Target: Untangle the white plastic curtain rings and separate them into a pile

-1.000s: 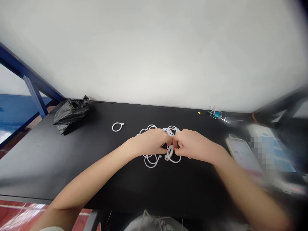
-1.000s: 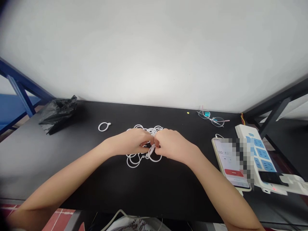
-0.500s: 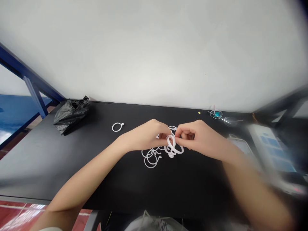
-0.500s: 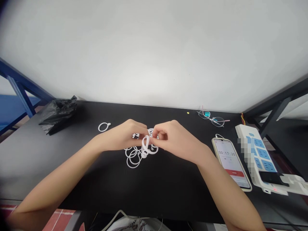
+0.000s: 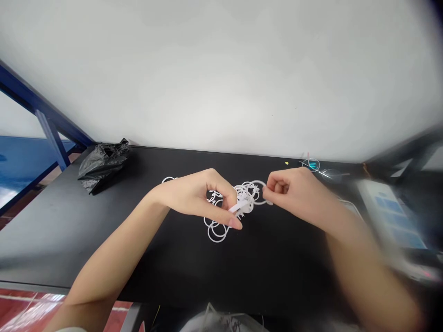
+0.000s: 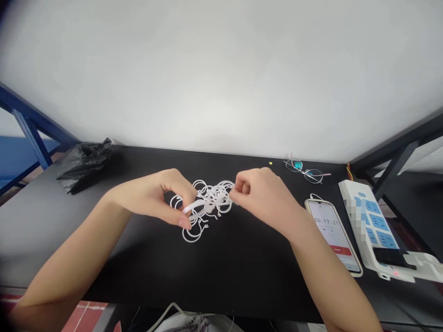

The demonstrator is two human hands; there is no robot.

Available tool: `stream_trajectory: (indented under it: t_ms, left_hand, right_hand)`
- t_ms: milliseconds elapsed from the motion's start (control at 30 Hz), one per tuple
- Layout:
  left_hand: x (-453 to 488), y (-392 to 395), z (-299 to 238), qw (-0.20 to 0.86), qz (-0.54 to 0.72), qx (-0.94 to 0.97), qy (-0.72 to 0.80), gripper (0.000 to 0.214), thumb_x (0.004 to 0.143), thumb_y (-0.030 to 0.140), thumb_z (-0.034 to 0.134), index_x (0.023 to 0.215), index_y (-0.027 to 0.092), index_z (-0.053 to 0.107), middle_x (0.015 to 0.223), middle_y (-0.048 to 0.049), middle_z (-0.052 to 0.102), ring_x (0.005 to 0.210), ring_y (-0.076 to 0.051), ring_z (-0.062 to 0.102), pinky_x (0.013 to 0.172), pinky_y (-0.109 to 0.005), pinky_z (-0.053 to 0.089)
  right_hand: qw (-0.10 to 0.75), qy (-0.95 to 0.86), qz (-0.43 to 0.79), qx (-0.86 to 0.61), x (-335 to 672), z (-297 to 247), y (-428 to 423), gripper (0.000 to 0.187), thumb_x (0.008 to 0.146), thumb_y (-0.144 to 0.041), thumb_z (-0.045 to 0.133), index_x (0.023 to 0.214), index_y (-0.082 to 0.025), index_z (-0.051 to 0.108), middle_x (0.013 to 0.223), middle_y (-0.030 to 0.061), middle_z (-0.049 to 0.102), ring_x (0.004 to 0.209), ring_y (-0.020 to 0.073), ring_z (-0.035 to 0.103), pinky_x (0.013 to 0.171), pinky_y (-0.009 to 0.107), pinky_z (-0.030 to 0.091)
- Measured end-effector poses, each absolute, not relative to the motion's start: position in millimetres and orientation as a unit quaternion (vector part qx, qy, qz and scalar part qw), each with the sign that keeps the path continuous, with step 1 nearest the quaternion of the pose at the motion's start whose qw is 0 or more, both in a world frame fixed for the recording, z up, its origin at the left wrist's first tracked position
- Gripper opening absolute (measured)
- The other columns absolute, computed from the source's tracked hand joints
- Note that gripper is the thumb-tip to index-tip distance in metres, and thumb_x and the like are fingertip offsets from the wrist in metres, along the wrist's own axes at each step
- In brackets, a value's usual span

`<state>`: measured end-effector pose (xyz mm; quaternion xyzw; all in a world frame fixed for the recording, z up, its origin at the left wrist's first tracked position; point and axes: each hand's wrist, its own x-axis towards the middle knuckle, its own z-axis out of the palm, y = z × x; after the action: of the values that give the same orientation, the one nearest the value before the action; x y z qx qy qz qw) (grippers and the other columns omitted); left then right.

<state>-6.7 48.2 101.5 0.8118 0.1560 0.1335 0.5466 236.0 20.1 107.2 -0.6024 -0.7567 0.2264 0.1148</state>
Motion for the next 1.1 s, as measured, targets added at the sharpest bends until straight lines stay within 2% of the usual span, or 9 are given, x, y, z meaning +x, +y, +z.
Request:
stream_trajectory:
  t_ms: [200, 333, 433, 533, 633, 767, 833, 967, 1100]
  left_hand:
    - [-9, 51, 100, 0.505, 0.068, 0.841, 0.181, 0.023, 0.090, 0.032, 0.061, 0.076, 0.015, 0.068, 0.071, -0.0025, 0.068, 0.064, -0.011, 0.058, 0.063, -0.022, 0.044]
    - [-5, 58, 81, 0.411, -0.001, 0.867, 0.280, 0.029, 0.089, 0.027, 0.055, 0.064, 0.015, 0.063, 0.061, 0.0001, 0.063, 0.053, -0.010, 0.054, 0.054, -0.023, 0.037]
    - [-1, 60, 71, 0.354, -0.044, 0.871, 0.339, 0.028, 0.087, 0.025, 0.054, 0.061, 0.015, 0.060, 0.065, -0.0019, 0.065, 0.055, -0.013, 0.057, 0.053, -0.024, 0.036]
    - [0, 59, 70, 0.318, -0.066, 0.860, 0.394, 0.018, 0.087, 0.030, 0.056, 0.088, 0.016, 0.067, 0.079, -0.0043, 0.070, 0.067, -0.017, 0.062, 0.056, -0.025, 0.039]
    - [-4, 55, 78, 0.277, 0.009, 0.859, 0.429, 0.044, 0.087, 0.042, 0.059, 0.124, 0.017, 0.055, 0.096, -0.0073, 0.068, 0.084, -0.020, 0.063, 0.066, -0.027, 0.044]
    - [-3, 43, 90, 0.309, 0.150, 0.874, 0.342, 0.083, 0.080, 0.057, 0.068, 0.145, 0.023, 0.030, 0.114, -0.0083, 0.063, 0.084, -0.017, 0.061, 0.072, -0.027, 0.048]
    - [3, 36, 94, 0.297, 0.195, 0.881, 0.313, 0.082, 0.079, 0.058, 0.068, 0.143, 0.022, 0.031, 0.115, -0.0090, 0.062, 0.082, -0.016, 0.061, 0.072, -0.027, 0.049]
    - [15, 26, 97, 0.225, 0.226, 0.901, 0.294, 0.048, 0.087, 0.056, 0.060, 0.115, 0.017, 0.052, 0.099, -0.0067, 0.066, 0.076, -0.016, 0.059, 0.064, -0.026, 0.045]
    - [15, 24, 100, 0.202, 0.263, 0.900, 0.284, 0.037, 0.089, 0.047, 0.059, 0.108, 0.016, 0.052, 0.080, -0.0011, 0.063, 0.063, -0.012, 0.054, 0.056, -0.023, 0.041]
  right_hand:
    - [0.200, -0.742, 0.204, -0.606, 242, 104, 24, 0.022, 0.076, -0.025, 0.062, 0.057, -0.019, 0.055, 0.050, -0.0042, 0.055, 0.047, 0.0096, 0.046, 0.047, 0.024, 0.035]
    - [0.209, -0.757, 0.229, -0.575, 238, 105, 21, 0.022, 0.081, -0.026, 0.061, 0.061, -0.020, 0.056, 0.053, -0.0034, 0.057, 0.049, 0.0101, 0.051, 0.050, 0.024, 0.039]
    - [0.203, -0.767, 0.241, -0.559, 235, 107, 20, 0.023, 0.085, -0.027, 0.059, 0.063, -0.020, 0.057, 0.056, -0.0027, 0.060, 0.051, 0.0111, 0.056, 0.055, 0.025, 0.043]
    - [0.206, -0.769, 0.251, -0.550, 234, 107, 19, 0.023, 0.087, -0.028, 0.059, 0.065, -0.020, 0.059, 0.058, -0.0022, 0.063, 0.053, 0.0118, 0.059, 0.057, 0.026, 0.046]
    - [0.218, -0.769, 0.264, -0.540, 235, 107, 19, 0.021, 0.089, -0.031, 0.058, 0.071, -0.020, 0.061, 0.062, -0.0019, 0.065, 0.056, 0.0121, 0.061, 0.058, 0.026, 0.047]
    - [0.221, -0.781, 0.271, -0.517, 230, 107, 15, 0.018, 0.090, -0.029, 0.058, 0.074, -0.020, 0.063, 0.060, -0.0029, 0.064, 0.052, 0.0103, 0.058, 0.053, 0.023, 0.046]
    - [0.238, -0.794, 0.247, -0.502, 225, 106, 10, 0.017, 0.088, -0.025, 0.058, 0.073, -0.019, 0.063, 0.058, -0.0033, 0.063, 0.049, 0.0094, 0.055, 0.050, 0.023, 0.045]
    - [0.314, -0.794, 0.196, -0.483, 219, 108, 1, 0.016, 0.088, -0.023, 0.060, 0.073, -0.020, 0.067, 0.059, -0.0027, 0.065, 0.049, 0.0094, 0.057, 0.050, 0.022, 0.048]
    - [0.390, -0.774, 0.232, -0.441, 224, 109, -2, 0.007, 0.085, -0.027, 0.068, 0.083, -0.022, 0.072, 0.068, -0.0015, 0.073, 0.052, 0.0112, 0.065, 0.052, 0.023, 0.056]
